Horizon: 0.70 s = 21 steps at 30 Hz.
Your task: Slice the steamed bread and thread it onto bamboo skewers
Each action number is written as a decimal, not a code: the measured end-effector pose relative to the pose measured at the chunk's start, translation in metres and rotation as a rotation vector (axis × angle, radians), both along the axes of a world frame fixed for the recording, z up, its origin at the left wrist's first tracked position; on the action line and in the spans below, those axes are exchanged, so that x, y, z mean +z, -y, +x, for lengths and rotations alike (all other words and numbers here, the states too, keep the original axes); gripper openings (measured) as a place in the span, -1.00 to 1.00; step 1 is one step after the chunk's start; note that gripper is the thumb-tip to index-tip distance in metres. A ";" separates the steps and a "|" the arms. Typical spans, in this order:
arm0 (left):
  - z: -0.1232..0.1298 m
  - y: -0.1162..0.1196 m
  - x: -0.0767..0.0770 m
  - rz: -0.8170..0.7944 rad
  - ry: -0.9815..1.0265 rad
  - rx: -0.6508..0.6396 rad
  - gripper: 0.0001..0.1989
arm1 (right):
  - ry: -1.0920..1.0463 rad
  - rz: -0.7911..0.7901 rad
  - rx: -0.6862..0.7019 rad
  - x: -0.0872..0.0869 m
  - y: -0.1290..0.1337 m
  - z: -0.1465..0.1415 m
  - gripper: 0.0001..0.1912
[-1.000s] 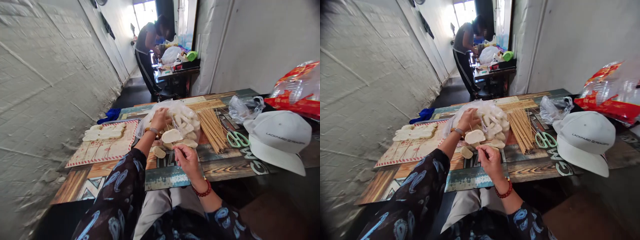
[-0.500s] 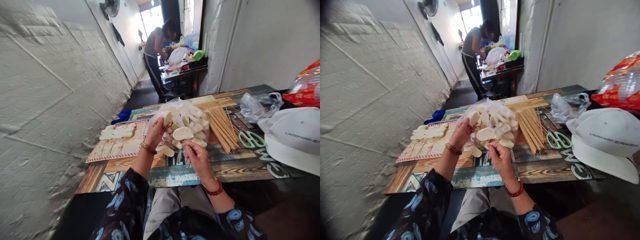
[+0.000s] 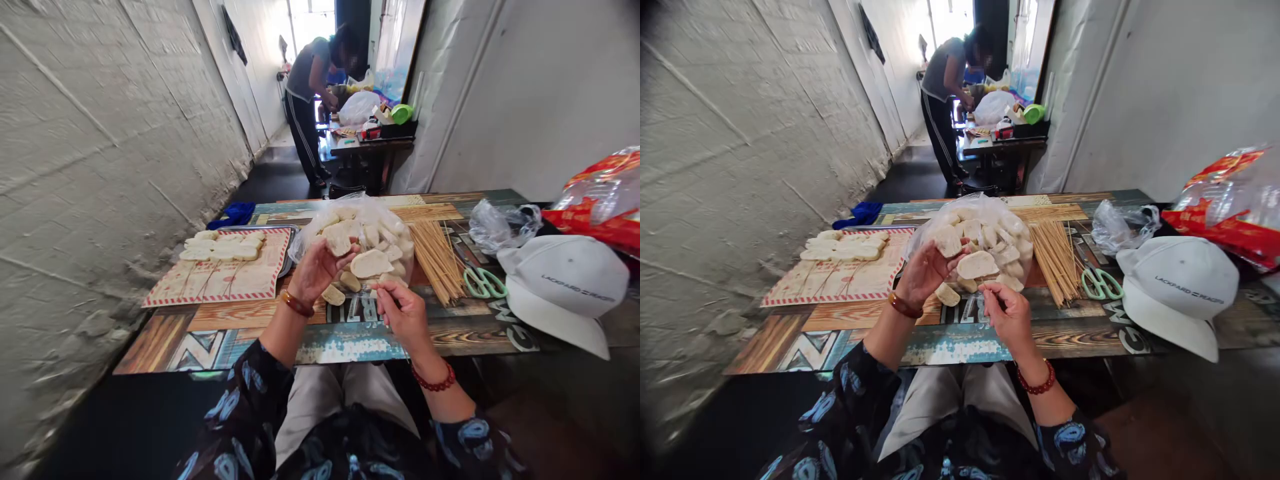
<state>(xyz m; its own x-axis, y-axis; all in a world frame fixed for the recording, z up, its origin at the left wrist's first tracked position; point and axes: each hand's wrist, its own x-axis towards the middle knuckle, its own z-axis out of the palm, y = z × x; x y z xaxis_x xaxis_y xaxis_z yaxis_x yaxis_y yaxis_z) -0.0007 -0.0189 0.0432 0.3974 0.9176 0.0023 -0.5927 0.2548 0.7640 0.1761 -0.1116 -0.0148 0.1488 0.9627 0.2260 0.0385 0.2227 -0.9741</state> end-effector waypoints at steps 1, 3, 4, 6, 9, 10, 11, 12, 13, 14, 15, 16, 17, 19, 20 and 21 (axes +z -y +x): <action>0.001 -0.004 0.000 0.013 -0.012 0.002 -0.65 | 0.001 -0.003 0.000 0.002 -0.003 0.003 -0.73; 0.001 -0.012 -0.001 0.064 -0.056 0.028 -0.63 | -0.004 -0.016 0.019 0.005 -0.010 0.010 -0.72; 0.000 -0.015 -0.002 0.089 -0.084 0.038 -0.60 | -0.004 -0.024 0.038 0.006 -0.013 0.013 -0.72; -0.004 -0.022 -0.007 0.119 -0.133 0.053 -0.50 | 0.002 -0.043 0.079 0.004 -0.016 0.017 -0.72; -0.013 -0.028 -0.016 0.103 -0.191 0.085 -0.44 | -0.006 -0.073 0.120 -0.002 -0.014 0.015 -0.73; -0.015 -0.028 -0.018 0.092 -0.203 0.097 -0.45 | -0.013 -0.088 0.125 -0.005 -0.012 0.013 -0.73; -0.017 -0.029 -0.020 0.083 -0.208 0.109 -0.48 | -0.020 -0.106 0.129 -0.007 -0.008 0.011 -0.73; -0.018 -0.028 -0.021 0.078 -0.204 0.122 -0.52 | -0.025 -0.123 0.132 -0.008 -0.004 0.008 -0.73; -0.018 -0.028 -0.022 0.076 -0.192 0.130 -0.54 | -0.028 -0.138 0.135 -0.010 0.000 0.005 -0.74; -0.018 -0.026 -0.022 0.076 -0.174 0.137 -0.56 | -0.028 -0.150 0.135 -0.010 0.004 0.002 -0.75; -0.018 -0.025 -0.021 0.073 -0.158 0.140 -0.57 | -0.025 -0.158 0.138 -0.011 0.009 0.000 -0.76; -0.017 -0.023 -0.021 0.066 -0.147 0.134 -0.57 | -0.019 -0.163 0.143 -0.010 0.013 -0.003 -0.77; -0.017 -0.022 -0.020 0.058 -0.140 0.125 -0.56 | -0.011 -0.166 0.145 -0.010 0.017 -0.005 -0.79; -0.015 -0.020 -0.020 0.048 -0.130 0.112 -0.55 | 0.009 -0.169 0.137 -0.008 0.023 -0.009 -0.81; -0.015 -0.020 -0.021 0.052 -0.122 0.112 -0.54 | 0.019 -0.169 0.125 -0.007 0.025 -0.011 -0.82; -0.015 -0.019 -0.021 0.061 -0.115 0.113 -0.54 | 0.029 -0.168 0.109 -0.006 0.027 -0.013 -0.82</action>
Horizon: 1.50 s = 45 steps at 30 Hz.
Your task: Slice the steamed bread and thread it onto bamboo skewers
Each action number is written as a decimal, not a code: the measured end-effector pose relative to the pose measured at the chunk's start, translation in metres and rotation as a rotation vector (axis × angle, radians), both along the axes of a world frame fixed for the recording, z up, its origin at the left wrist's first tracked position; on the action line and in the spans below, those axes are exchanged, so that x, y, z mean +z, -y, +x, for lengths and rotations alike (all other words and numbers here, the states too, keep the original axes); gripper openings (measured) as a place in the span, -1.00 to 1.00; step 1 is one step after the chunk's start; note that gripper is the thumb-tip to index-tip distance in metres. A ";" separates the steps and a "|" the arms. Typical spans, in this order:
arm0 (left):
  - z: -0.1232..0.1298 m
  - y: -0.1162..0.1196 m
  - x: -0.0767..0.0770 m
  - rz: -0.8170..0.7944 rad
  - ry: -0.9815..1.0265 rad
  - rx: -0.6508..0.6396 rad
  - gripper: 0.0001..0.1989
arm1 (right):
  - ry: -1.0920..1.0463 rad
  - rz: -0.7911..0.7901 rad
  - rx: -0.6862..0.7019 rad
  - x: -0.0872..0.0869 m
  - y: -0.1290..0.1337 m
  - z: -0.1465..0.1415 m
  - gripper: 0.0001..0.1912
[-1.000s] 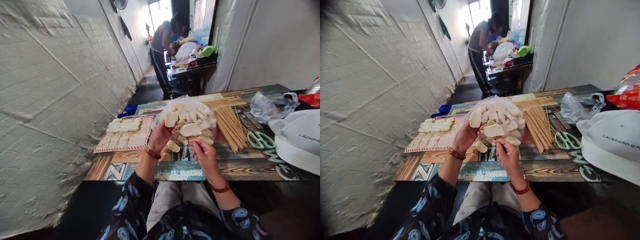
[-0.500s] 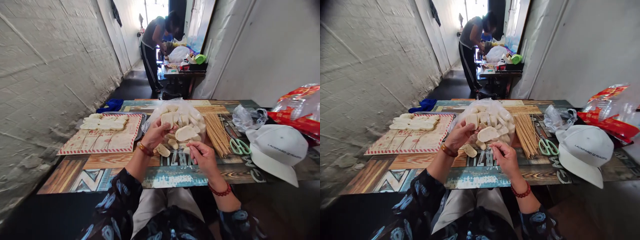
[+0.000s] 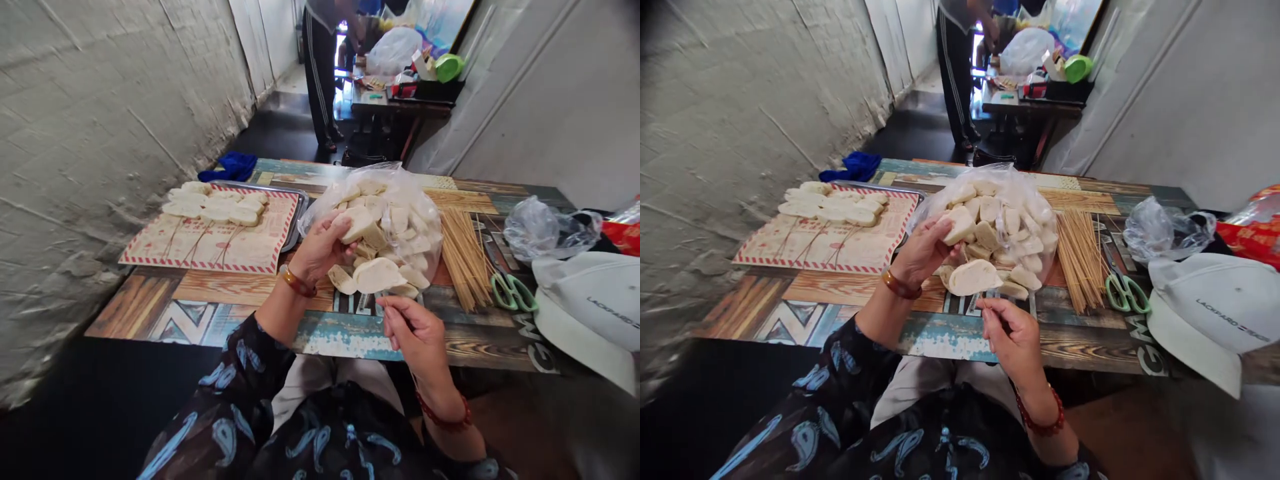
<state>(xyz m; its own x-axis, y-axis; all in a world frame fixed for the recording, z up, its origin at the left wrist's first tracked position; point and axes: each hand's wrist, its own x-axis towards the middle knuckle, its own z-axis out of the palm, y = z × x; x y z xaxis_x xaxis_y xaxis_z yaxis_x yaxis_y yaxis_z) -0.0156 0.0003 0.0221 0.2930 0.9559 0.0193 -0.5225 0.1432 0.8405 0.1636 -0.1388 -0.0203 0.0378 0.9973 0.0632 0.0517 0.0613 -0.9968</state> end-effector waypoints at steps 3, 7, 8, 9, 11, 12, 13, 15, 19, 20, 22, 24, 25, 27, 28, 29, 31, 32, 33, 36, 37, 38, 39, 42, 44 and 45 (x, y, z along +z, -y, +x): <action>0.001 0.000 -0.001 0.028 -0.001 -0.010 -0.54 | 0.030 0.002 -0.042 0.001 0.003 -0.005 -0.81; 0.001 0.002 0.000 0.021 -0.021 -0.002 -0.53 | 0.068 -0.023 -0.043 -0.001 0.005 -0.010 -0.75; 0.001 0.002 0.000 0.017 -0.021 0.009 -0.52 | 0.077 -0.029 -0.047 -0.002 0.005 -0.011 -0.73; 0.001 0.003 0.001 0.016 -0.017 0.019 -0.52 | 0.084 -0.033 -0.054 -0.002 0.005 -0.012 -0.72; 0.000 0.003 0.001 0.017 -0.008 0.036 -0.52 | 0.096 -0.032 -0.073 -0.001 0.006 -0.013 -0.71; 0.000 0.003 0.001 0.019 -0.006 0.042 -0.53 | 0.100 -0.030 -0.083 0.000 0.006 -0.014 -0.71; 0.000 0.003 0.001 0.019 -0.008 0.044 -0.54 | 0.103 -0.027 -0.089 0.000 0.006 -0.015 -0.71; 0.000 0.003 0.001 0.016 -0.018 0.047 -0.57 | 0.111 -0.026 -0.096 0.001 0.007 -0.016 -0.70; -0.001 0.003 0.001 0.022 -0.026 0.058 -0.61 | 0.122 -0.038 -0.103 0.001 0.008 -0.016 -0.70; -0.001 0.004 0.001 0.025 -0.026 0.057 -0.61 | 0.119 -0.040 -0.106 0.001 0.008 -0.016 -0.70; -0.001 0.004 0.002 0.028 -0.028 0.052 -0.59 | 0.110 -0.044 -0.110 0.001 0.008 -0.016 -0.71; -0.001 0.005 0.003 0.030 -0.029 0.050 -0.58 | 0.100 -0.047 -0.113 0.000 0.008 -0.016 -0.71; -0.001 0.005 0.003 0.033 -0.030 0.048 -0.57 | 0.097 -0.049 -0.113 0.000 0.008 -0.016 -0.71; 0.000 0.005 0.002 0.042 -0.032 0.049 -0.57 | 0.093 -0.054 -0.115 0.000 0.008 -0.016 -0.70; 0.000 0.005 0.002 0.047 -0.034 0.050 -0.58 | 0.093 -0.056 -0.117 0.000 0.007 -0.017 -0.70; 0.000 0.005 0.002 0.051 -0.036 0.050 -0.58 | 0.094 -0.059 -0.119 0.000 0.007 -0.017 -0.69; 0.000 0.005 0.001 0.054 -0.044 0.050 -0.58 | 0.093 -0.063 -0.122 -0.001 0.006 -0.017 -0.67; 0.000 0.005 0.002 0.052 -0.050 0.051 -0.58 | 0.092 -0.065 -0.120 -0.001 0.006 -0.017 -0.67; 0.000 0.005 0.002 0.049 -0.056 0.053 -0.58 | 0.089 -0.065 -0.118 -0.001 0.006 -0.018 -0.66; 0.000 0.004 0.003 0.029 -0.054 0.067 -0.60 | 0.077 -0.060 -0.119 0.001 0.007 -0.017 -0.66; 0.001 0.004 0.003 0.022 -0.046 0.072 -0.60 | 0.073 -0.057 -0.121 0.001 0.007 -0.017 -0.67; 0.001 0.004 0.003 0.017 -0.038 0.075 -0.60 | 0.070 -0.053 -0.122 0.002 0.007 -0.017 -0.68; 0.001 0.004 0.003 0.014 -0.031 0.076 -0.60 | 0.069 -0.051 -0.121 0.003 0.008 -0.017 -0.68; 0.001 0.004 0.003 0.009 -0.024 0.074 -0.58 | 0.074 -0.049 -0.120 0.003 0.009 -0.017 -0.69; 0.001 0.004 0.003 0.012 -0.030 0.068 -0.59 | 0.083 -0.052 -0.119 0.002 0.009 -0.016 -0.69; 0.001 0.004 0.002 0.017 -0.036 0.062 -0.59 | 0.085 -0.053 -0.117 0.001 0.009 -0.016 -0.69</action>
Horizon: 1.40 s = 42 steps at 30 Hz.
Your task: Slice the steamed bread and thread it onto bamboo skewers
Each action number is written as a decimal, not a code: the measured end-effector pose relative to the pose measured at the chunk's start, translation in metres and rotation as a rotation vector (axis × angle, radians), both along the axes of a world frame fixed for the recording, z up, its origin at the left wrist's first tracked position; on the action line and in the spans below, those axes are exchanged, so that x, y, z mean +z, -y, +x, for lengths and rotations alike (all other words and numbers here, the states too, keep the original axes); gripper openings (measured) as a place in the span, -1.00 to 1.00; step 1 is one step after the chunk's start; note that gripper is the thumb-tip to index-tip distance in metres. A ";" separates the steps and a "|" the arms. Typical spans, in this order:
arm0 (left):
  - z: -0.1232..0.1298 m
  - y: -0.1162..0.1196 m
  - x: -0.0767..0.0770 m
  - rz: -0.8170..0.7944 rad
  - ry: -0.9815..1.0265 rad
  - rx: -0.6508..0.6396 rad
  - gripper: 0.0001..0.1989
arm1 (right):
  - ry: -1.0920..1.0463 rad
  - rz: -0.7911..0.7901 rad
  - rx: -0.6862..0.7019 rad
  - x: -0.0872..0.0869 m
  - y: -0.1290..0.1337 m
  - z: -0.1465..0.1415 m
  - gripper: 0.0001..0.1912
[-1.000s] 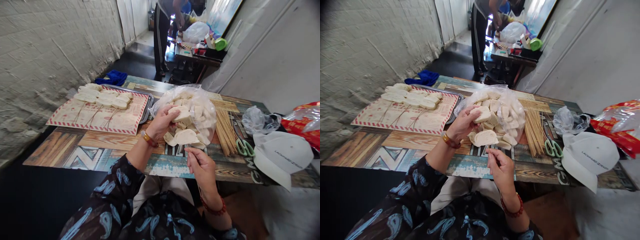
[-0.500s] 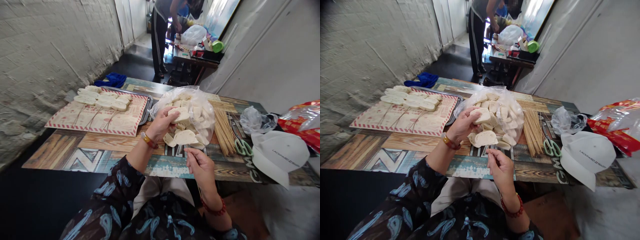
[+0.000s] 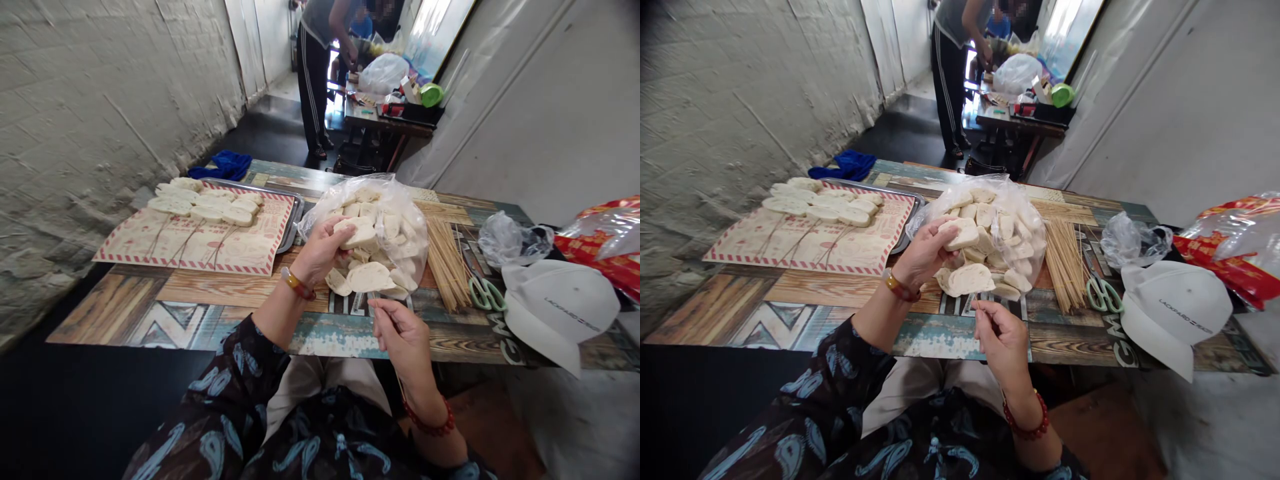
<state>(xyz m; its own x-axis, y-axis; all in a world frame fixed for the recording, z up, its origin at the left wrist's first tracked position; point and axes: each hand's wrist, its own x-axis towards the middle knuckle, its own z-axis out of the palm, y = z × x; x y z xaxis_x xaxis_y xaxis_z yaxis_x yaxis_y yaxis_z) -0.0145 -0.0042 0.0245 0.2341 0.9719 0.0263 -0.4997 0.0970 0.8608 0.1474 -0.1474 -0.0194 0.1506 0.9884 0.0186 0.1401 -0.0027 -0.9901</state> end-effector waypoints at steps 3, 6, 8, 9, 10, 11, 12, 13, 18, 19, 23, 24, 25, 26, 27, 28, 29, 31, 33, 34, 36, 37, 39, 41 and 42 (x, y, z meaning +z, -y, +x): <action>0.000 0.001 0.000 0.025 -0.028 -0.020 -0.61 | -0.001 -0.006 0.004 -0.001 -0.002 0.000 -0.69; 0.000 0.001 0.000 0.042 -0.055 -0.022 -0.60 | -0.010 -0.018 -0.005 -0.001 -0.003 0.000 -0.68; 0.000 0.001 0.000 0.054 -0.070 -0.024 -0.59 | -0.021 -0.025 -0.013 -0.001 -0.003 -0.001 -0.67; 0.000 0.001 0.000 0.056 -0.077 -0.027 -0.59 | -0.028 -0.027 -0.017 -0.001 -0.003 -0.001 -0.67; 0.000 0.002 0.000 0.051 -0.084 -0.030 -0.59 | -0.034 -0.026 -0.021 -0.001 -0.003 -0.001 -0.67; 0.000 0.002 0.000 0.041 -0.093 -0.032 -0.58 | -0.038 -0.025 -0.025 -0.001 -0.003 -0.002 -0.67; 0.000 0.003 0.000 0.029 -0.104 -0.034 -0.58 | -0.041 -0.022 -0.027 -0.001 -0.004 -0.002 -0.67; 0.000 0.003 0.000 0.019 -0.115 -0.037 -0.57 | -0.044 -0.019 -0.026 -0.001 -0.004 -0.003 -0.67; -0.001 0.005 0.001 0.029 -0.167 -0.056 -0.52 | -0.069 -0.005 -0.024 -0.002 -0.006 -0.005 -0.67; -0.001 0.005 0.001 0.031 -0.184 -0.055 -0.51 | -0.074 -0.003 -0.028 -0.002 -0.007 -0.006 -0.66; -0.002 0.005 0.001 0.068 -0.246 -0.056 -0.50 | -0.093 -0.002 -0.035 -0.002 -0.009 -0.009 -0.65; -0.002 0.005 0.001 0.086 -0.258 -0.058 -0.51 | -0.097 -0.005 -0.035 -0.002 -0.009 -0.009 -0.65; -0.002 0.005 0.000 0.103 -0.269 -0.060 -0.51 | -0.101 -0.006 -0.034 -0.003 -0.010 -0.009 -0.65; -0.002 0.005 -0.001 0.119 -0.278 -0.062 -0.51 | -0.103 -0.004 -0.035 -0.004 -0.010 -0.010 -0.64; -0.002 0.004 -0.001 0.132 -0.285 -0.065 -0.52 | -0.104 0.001 -0.035 -0.005 -0.011 -0.010 -0.64; -0.001 0.004 -0.002 0.142 -0.289 -0.069 -0.52 | -0.104 0.010 -0.034 -0.006 -0.011 -0.009 -0.64; -0.001 0.004 -0.003 0.150 -0.292 -0.072 -0.53 | -0.101 0.019 -0.032 -0.008 -0.011 -0.009 -0.64; 0.000 0.004 -0.004 0.164 -0.294 -0.081 -0.54 | -0.087 0.039 -0.031 -0.012 -0.012 -0.008 -0.65; 0.000 0.006 -0.003 0.174 -0.293 -0.097 -0.55 | -0.070 0.060 -0.031 -0.016 -0.012 -0.008 -0.66; 0.000 0.007 -0.002 0.178 -0.289 -0.103 -0.54 | -0.063 0.071 -0.031 -0.017 -0.012 -0.008 -0.66; -0.001 0.009 0.002 0.190 -0.284 -0.114 -0.53 | -0.052 0.100 -0.027 -0.019 -0.012 -0.008 -0.67; -0.002 0.010 0.005 0.197 -0.283 -0.115 -0.52 | -0.047 0.119 -0.026 -0.020 -0.012 -0.007 -0.68; -0.004 0.012 0.009 0.213 -0.274 -0.107 -0.48 | -0.035 0.159 -0.025 -0.020 -0.012 -0.007 -0.70; -0.006 0.013 0.011 0.221 -0.236 -0.083 -0.42 | -0.024 0.191 -0.031 -0.021 -0.012 -0.007 -0.72; -0.006 0.013 0.011 0.220 -0.209 -0.069 -0.39 | -0.019 0.200 -0.036 -0.021 -0.012 -0.006 -0.72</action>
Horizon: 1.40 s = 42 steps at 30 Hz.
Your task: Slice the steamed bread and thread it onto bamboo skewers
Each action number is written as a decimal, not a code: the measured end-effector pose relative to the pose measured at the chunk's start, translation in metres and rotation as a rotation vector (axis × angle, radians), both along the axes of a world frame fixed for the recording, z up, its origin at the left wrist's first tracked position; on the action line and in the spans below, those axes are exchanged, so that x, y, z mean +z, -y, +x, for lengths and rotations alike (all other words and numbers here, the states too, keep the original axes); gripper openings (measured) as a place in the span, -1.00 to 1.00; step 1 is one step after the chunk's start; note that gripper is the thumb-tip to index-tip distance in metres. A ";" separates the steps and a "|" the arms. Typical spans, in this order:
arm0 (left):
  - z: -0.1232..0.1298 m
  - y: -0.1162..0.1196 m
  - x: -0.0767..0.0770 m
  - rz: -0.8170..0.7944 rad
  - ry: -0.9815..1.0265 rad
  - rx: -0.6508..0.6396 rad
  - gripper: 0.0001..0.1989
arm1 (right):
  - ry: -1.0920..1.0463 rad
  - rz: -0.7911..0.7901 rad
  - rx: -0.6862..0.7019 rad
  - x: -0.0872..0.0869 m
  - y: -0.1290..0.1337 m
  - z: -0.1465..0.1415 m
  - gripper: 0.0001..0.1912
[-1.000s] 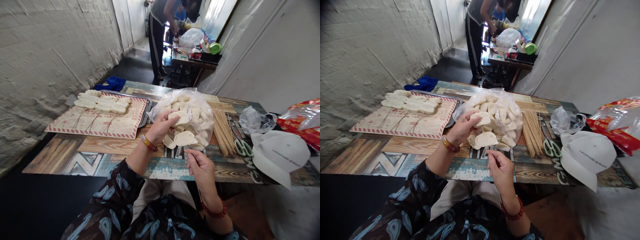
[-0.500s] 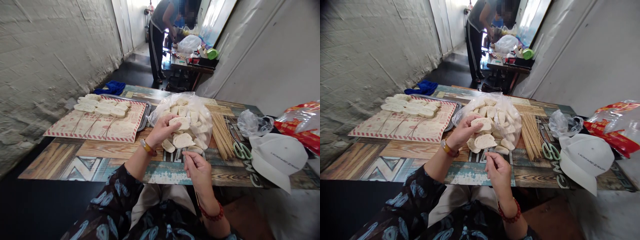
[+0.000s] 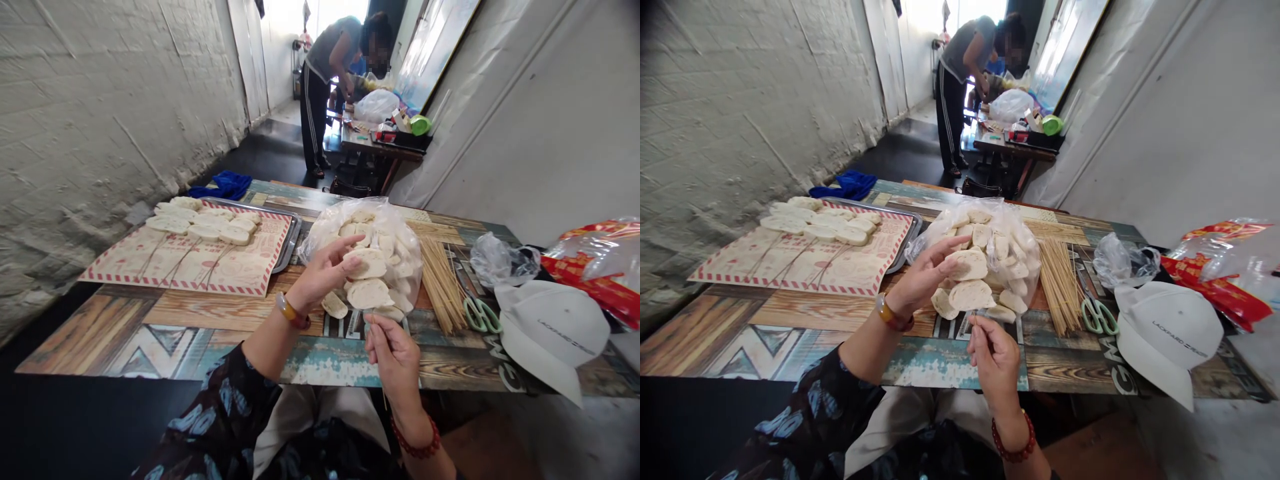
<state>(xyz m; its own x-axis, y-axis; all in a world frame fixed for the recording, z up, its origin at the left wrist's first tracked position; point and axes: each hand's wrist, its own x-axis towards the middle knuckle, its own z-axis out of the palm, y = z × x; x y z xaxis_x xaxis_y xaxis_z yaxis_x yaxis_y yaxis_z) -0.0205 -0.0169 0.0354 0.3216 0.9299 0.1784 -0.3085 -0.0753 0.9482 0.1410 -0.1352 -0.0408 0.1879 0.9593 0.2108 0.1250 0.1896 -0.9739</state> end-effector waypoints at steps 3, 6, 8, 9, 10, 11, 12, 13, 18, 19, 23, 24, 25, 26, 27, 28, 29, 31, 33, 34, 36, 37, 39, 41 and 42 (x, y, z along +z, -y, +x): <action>0.000 -0.001 -0.003 -0.027 0.068 0.015 -0.43 | 0.023 0.010 -0.016 -0.002 -0.001 0.000 -0.72; 0.003 -0.001 -0.005 -0.076 0.079 -0.035 -0.51 | 0.057 0.019 -0.030 -0.004 -0.002 0.000 -0.73; 0.004 0.000 -0.005 -0.093 0.071 -0.064 -0.53 | 0.079 0.023 -0.039 -0.005 -0.002 0.000 -0.73; 0.004 0.001 -0.004 -0.090 0.063 -0.066 -0.53 | 0.087 0.025 -0.044 -0.005 -0.003 0.000 -0.73; 0.003 0.002 -0.004 -0.079 0.051 -0.064 -0.54 | 0.093 0.026 -0.048 -0.005 -0.003 0.000 -0.74; 0.003 0.002 -0.003 -0.059 0.034 -0.061 -0.54 | 0.099 0.028 -0.051 -0.006 -0.003 0.000 -0.74; 0.003 0.003 -0.002 -0.036 0.014 -0.060 -0.55 | 0.105 0.030 -0.055 -0.006 -0.003 0.000 -0.74; 0.002 0.004 -0.001 -0.012 -0.008 -0.059 -0.57 | 0.111 0.034 -0.059 -0.006 -0.003 0.000 -0.73; 0.002 0.006 0.001 0.090 -0.109 -0.036 -0.59 | 0.138 0.063 -0.071 -0.004 -0.003 0.001 -0.73; 0.002 0.006 0.001 0.103 -0.126 -0.032 -0.59 | 0.136 0.063 -0.070 -0.003 -0.003 0.001 -0.73; 0.001 0.006 0.001 0.123 -0.168 -0.027 -0.59 | 0.121 0.059 -0.069 0.000 -0.004 -0.001 -0.75; 0.001 0.006 0.001 0.126 -0.173 -0.028 -0.58 | 0.119 0.060 -0.069 0.001 -0.005 -0.001 -0.75; 0.001 0.006 0.001 0.131 -0.177 -0.029 -0.58 | 0.117 0.060 -0.069 0.002 -0.005 -0.002 -0.75; 0.001 0.006 0.001 0.136 -0.179 -0.028 -0.57 | 0.113 0.060 -0.068 0.002 -0.005 -0.002 -0.75; 0.001 0.006 0.001 0.141 -0.183 -0.026 -0.57 | 0.109 0.060 -0.065 0.003 -0.006 -0.003 -0.75; 0.001 0.006 0.001 0.145 -0.188 -0.022 -0.57 | 0.104 0.060 -0.063 0.003 -0.006 -0.004 -0.75; 0.001 0.006 0.002 0.151 -0.193 -0.018 -0.58 | 0.099 0.060 -0.062 0.004 -0.006 -0.004 -0.75; 0.002 0.007 0.002 0.160 -0.205 -0.012 -0.59 | 0.087 0.059 -0.067 0.004 -0.007 -0.006 -0.75; 0.002 0.008 0.003 0.168 -0.219 -0.002 -0.61 | 0.076 0.060 -0.077 0.005 -0.008 -0.008 -0.75; 0.003 0.009 0.004 0.173 -0.226 0.006 -0.62 | 0.071 0.062 -0.077 0.005 -0.008 -0.008 -0.75; 0.003 0.009 0.005 0.184 -0.243 0.021 -0.64 | 0.065 0.070 -0.073 0.004 -0.009 -0.009 -0.74; 0.003 0.009 0.005 0.191 -0.251 0.028 -0.65 | 0.064 0.073 -0.070 0.004 -0.009 -0.009 -0.74; 0.003 0.009 0.005 0.206 -0.270 0.035 -0.67 | 0.072 0.072 -0.072 0.004 -0.010 -0.009 -0.71; 0.004 0.008 0.004 0.217 -0.289 0.035 -0.67 | 0.092 0.067 -0.084 0.005 -0.010 -0.009 -0.68; 0.004 0.008 0.003 0.218 -0.297 0.032 -0.67 | 0.105 0.065 -0.089 0.006 -0.010 -0.009 -0.66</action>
